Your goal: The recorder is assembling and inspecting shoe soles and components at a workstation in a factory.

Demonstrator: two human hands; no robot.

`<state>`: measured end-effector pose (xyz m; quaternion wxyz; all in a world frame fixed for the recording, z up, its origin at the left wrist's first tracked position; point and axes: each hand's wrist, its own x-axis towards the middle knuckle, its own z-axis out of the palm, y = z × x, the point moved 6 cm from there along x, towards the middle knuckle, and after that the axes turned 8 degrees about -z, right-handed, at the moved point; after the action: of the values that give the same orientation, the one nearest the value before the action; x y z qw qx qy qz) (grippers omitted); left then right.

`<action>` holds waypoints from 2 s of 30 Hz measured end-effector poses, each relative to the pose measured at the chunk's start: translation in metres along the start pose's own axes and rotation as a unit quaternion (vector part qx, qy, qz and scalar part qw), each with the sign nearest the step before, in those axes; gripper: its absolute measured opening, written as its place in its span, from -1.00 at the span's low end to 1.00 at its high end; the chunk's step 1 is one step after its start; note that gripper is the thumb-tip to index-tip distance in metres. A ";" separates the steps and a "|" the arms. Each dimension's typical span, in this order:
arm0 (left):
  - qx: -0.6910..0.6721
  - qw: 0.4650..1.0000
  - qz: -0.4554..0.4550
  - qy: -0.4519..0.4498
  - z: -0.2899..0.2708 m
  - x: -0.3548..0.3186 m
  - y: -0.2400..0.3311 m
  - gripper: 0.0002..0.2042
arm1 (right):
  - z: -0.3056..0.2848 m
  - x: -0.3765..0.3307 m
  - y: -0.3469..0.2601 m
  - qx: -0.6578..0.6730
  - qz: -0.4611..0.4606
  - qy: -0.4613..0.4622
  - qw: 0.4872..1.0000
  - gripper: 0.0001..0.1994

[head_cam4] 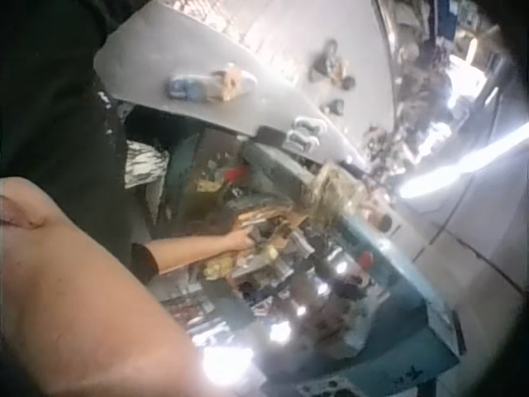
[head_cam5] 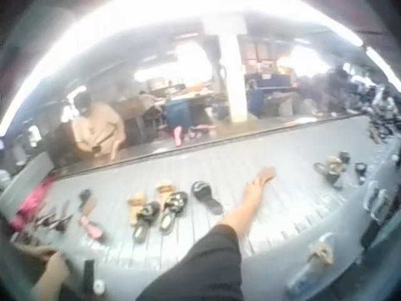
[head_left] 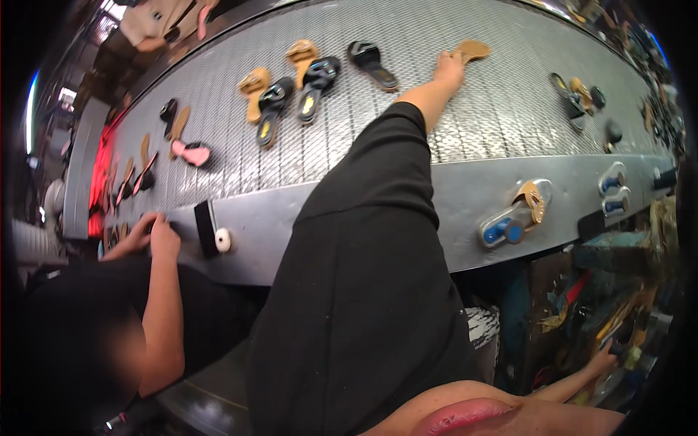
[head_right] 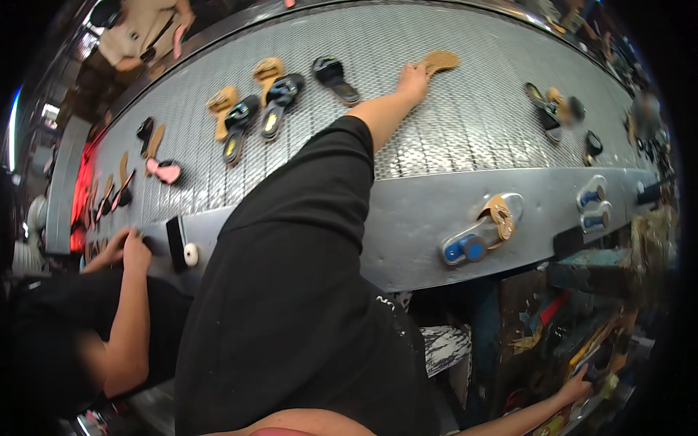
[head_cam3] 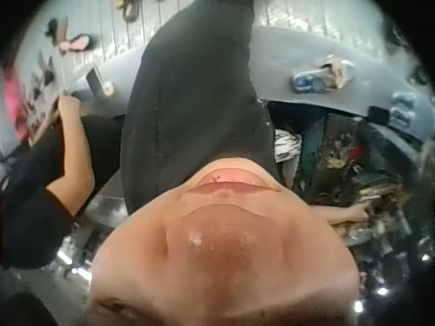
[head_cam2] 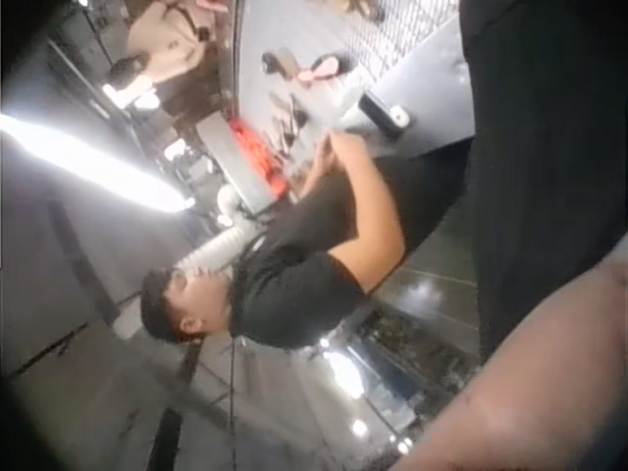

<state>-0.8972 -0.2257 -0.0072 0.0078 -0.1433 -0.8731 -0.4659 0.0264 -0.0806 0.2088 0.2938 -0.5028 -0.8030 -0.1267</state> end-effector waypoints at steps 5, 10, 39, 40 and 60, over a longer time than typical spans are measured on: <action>-0.036 0.987 0.146 0.053 -0.179 0.057 -0.006 -0.71 | 0.034 -0.006 -0.101 0.017 0.097 -0.041 0.994 -0.45; 0.147 0.944 0.049 0.290 -0.363 0.078 -0.198 -0.66 | 0.036 0.006 -0.176 -0.057 0.018 0.141 0.988 -0.17; -0.329 0.880 0.214 -0.266 -0.298 0.086 0.023 -0.38 | 0.050 -0.127 -0.345 -0.021 0.254 0.111 0.961 -0.22; -0.334 0.885 0.177 -0.272 -0.318 0.056 0.030 -0.43 | 0.051 -0.136 -0.359 0.059 0.259 0.126 0.956 -0.19; -0.442 0.604 -0.242 -0.617 -0.131 -0.284 0.074 -0.58 | 0.003 -0.183 -0.573 0.590 -0.019 -0.069 0.804 -0.56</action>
<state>-0.6213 -0.3625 0.0852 -0.7100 -0.1661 -0.3612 -0.5812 -0.4211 -0.4776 0.1492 0.4750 -0.2246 -0.7501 0.4015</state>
